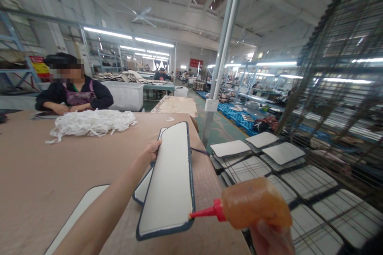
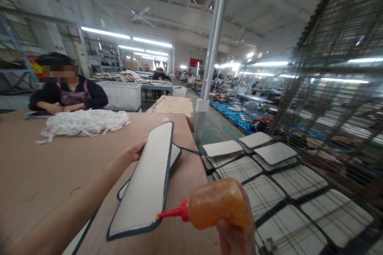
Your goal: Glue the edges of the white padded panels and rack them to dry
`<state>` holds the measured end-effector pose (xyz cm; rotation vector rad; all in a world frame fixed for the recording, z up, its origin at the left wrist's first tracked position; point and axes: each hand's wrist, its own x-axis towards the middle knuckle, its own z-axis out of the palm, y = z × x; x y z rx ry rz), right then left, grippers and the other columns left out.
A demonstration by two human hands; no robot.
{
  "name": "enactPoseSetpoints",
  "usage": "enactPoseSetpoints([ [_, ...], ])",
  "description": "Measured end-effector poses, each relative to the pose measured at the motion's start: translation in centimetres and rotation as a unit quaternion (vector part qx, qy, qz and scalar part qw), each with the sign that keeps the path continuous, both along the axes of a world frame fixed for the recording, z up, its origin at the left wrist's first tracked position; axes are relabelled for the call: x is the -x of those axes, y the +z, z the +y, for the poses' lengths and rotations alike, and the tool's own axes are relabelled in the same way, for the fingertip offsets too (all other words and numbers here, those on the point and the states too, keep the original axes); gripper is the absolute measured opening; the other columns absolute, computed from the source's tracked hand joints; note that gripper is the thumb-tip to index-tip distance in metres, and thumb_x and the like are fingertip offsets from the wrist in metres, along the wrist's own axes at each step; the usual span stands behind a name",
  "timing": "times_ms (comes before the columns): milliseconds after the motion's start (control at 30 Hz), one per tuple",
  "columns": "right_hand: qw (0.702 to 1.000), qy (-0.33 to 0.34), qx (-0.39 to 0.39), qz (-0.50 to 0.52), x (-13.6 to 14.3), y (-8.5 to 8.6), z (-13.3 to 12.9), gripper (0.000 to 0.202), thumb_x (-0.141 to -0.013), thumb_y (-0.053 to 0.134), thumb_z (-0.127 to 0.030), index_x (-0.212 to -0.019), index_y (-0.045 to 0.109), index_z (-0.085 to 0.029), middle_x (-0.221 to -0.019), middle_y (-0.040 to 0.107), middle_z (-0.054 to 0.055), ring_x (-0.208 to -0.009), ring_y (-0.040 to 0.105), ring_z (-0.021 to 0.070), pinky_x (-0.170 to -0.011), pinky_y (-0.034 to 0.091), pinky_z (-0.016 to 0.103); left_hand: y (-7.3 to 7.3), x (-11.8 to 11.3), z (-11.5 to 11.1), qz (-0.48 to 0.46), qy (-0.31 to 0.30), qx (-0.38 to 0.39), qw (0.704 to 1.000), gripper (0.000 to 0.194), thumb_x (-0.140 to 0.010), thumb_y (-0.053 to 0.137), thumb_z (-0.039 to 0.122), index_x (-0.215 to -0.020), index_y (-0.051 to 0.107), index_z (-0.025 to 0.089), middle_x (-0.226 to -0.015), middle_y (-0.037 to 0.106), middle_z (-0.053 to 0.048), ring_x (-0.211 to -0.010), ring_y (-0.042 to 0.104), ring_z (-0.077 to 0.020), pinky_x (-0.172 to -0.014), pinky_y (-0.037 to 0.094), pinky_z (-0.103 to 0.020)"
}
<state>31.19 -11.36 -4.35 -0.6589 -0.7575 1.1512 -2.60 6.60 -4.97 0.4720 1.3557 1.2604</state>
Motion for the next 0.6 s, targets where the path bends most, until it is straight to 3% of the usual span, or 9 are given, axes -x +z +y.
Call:
enactPoseSetpoints([
  [100,1.0,-0.023,-0.008,0.015,0.0,-0.3,-0.2,0.058,-0.058,0.084,-0.019,-0.112,0.063,-0.029,-0.089,0.072,0.001,-0.088,0.068,0.023,-0.075,0.055,0.032,0.1,-0.1,-0.1,0.001,0.021,0.009,1.0,0.022,-0.091,0.053,0.031,-0.08,0.061,0.014,-0.068,0.063,0.003,-0.056,0.059,-0.009,-0.057,0.051,-0.025],
  [367,0.997,-0.078,-0.006,0.014,0.1,-1.3,-0.2,0.075,-0.054,0.086,-0.018,-0.122,0.059,-0.033,-0.108,0.072,0.0,-0.094,0.068,0.0264,-0.081,0.057,0.036,-0.2,0.3,-0.3,-0.019,0.067,0.01,0.997,0.022,-0.091,0.052,0.032,-0.083,0.062,0.014,-0.07,0.064,0.003,-0.055,0.058,-0.0088,-0.057,0.05,-0.025],
  [600,0.995,-0.098,0.001,0.035,2.5,-3.3,-0.4,0.078,-0.053,0.087,-0.02,-0.124,0.057,-0.034,-0.115,0.07,-0.001,-0.099,0.067,0.027,-0.084,0.057,0.037,-1.4,1.0,0.8,-0.034,0.066,-0.014,0.997,0.025,-0.091,0.053,0.035,-0.102,0.06,0.014,-0.092,0.064,-0.003,-0.071,0.061,-0.0119,-0.062,0.053,-0.028],
])
